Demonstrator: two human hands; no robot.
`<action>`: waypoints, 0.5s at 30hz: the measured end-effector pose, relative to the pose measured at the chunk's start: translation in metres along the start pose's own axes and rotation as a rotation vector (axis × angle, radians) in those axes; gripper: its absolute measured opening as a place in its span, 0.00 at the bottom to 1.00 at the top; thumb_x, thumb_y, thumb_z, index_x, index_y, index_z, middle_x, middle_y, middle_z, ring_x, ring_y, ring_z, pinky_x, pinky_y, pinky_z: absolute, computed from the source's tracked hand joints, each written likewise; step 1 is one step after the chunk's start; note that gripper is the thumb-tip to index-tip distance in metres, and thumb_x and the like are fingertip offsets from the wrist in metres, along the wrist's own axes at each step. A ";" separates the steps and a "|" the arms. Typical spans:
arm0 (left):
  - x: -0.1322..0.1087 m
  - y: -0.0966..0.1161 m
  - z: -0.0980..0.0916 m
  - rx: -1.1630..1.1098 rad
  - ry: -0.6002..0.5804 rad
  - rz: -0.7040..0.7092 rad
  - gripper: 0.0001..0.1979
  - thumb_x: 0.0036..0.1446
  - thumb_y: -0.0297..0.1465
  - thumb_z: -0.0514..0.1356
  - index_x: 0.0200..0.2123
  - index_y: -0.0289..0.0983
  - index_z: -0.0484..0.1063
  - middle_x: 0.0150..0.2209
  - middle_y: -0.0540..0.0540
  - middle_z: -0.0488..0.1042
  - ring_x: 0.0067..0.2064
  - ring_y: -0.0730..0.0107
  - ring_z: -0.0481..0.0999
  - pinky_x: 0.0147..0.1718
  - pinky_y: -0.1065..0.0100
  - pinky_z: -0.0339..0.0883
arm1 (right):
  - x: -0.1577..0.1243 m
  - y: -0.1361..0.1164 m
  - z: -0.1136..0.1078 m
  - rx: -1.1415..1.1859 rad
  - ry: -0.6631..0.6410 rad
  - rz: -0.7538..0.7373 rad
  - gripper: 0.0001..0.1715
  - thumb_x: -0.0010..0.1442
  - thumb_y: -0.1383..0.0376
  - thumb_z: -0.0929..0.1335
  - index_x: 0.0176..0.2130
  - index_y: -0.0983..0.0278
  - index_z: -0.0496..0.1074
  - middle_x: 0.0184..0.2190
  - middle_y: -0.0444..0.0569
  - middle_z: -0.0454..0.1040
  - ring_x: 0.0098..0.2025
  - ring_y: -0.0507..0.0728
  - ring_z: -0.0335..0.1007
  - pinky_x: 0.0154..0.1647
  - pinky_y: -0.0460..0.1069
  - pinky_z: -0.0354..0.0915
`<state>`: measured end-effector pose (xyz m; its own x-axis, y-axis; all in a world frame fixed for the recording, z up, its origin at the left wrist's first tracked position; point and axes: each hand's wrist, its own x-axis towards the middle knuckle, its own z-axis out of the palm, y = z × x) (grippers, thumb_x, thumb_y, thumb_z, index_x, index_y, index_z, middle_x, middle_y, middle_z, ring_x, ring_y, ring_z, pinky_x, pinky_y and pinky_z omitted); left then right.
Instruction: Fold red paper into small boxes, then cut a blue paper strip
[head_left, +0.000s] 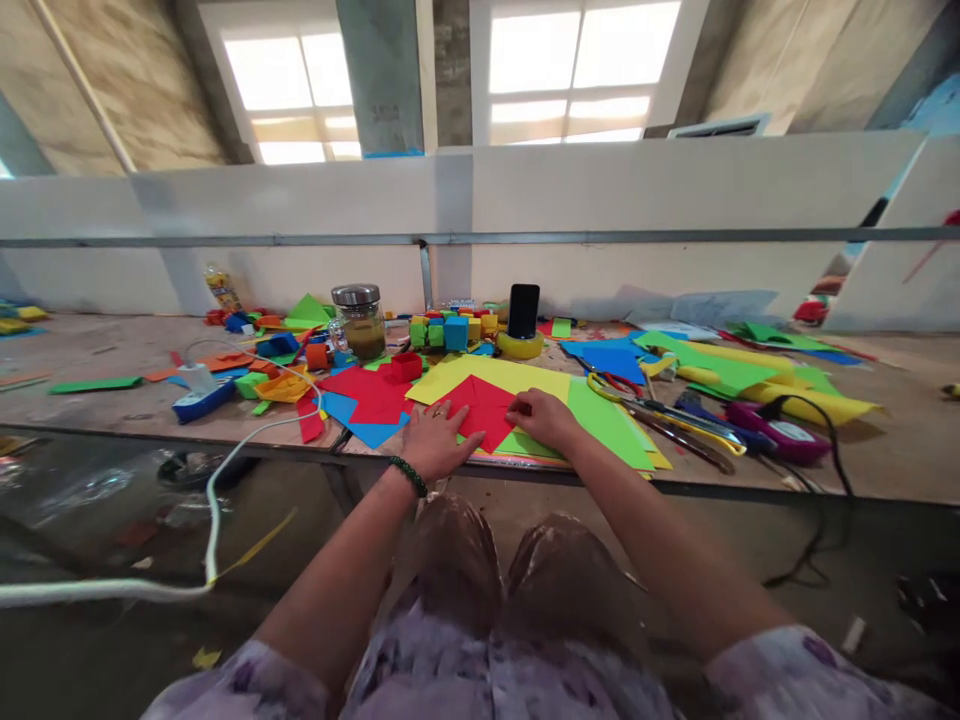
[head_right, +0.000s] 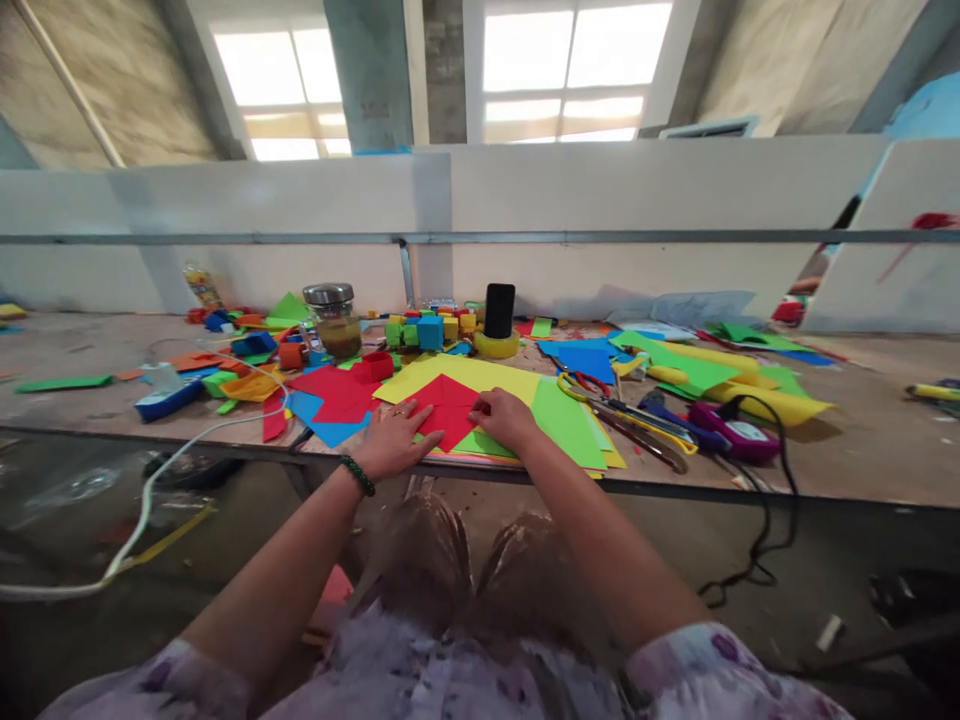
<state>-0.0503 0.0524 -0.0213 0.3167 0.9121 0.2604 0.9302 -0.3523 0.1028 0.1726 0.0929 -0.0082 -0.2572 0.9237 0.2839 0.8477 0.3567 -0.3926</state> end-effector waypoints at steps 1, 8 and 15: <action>-0.001 0.001 0.000 0.009 0.014 -0.010 0.32 0.61 0.55 0.47 0.60 0.44 0.65 0.59 0.37 0.67 0.61 0.46 0.62 0.57 0.42 0.52 | 0.001 0.002 0.000 -0.001 0.012 0.015 0.07 0.56 0.62 0.71 0.33 0.64 0.78 0.30 0.48 0.74 0.31 0.53 0.67 0.31 0.46 0.57; -0.013 0.009 -0.011 -0.088 0.139 -0.045 0.32 0.59 0.58 0.47 0.52 0.44 0.74 0.50 0.39 0.73 0.53 0.49 0.69 0.53 0.49 0.58 | -0.005 0.000 -0.007 0.036 0.154 -0.019 0.07 0.58 0.65 0.67 0.32 0.64 0.76 0.32 0.49 0.75 0.34 0.54 0.68 0.36 0.46 0.60; -0.007 0.005 -0.008 -0.067 0.012 0.080 0.37 0.59 0.58 0.46 0.64 0.41 0.60 0.64 0.37 0.61 0.65 0.47 0.57 0.61 0.43 0.46 | -0.008 0.001 -0.009 0.096 0.170 -0.051 0.09 0.59 0.62 0.67 0.34 0.64 0.75 0.33 0.50 0.75 0.35 0.55 0.68 0.38 0.48 0.62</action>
<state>-0.0498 0.0426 -0.0154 0.3867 0.8780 0.2822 0.8875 -0.4374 0.1447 0.1797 0.0847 -0.0025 -0.2096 0.8701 0.4461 0.7851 0.4217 -0.4536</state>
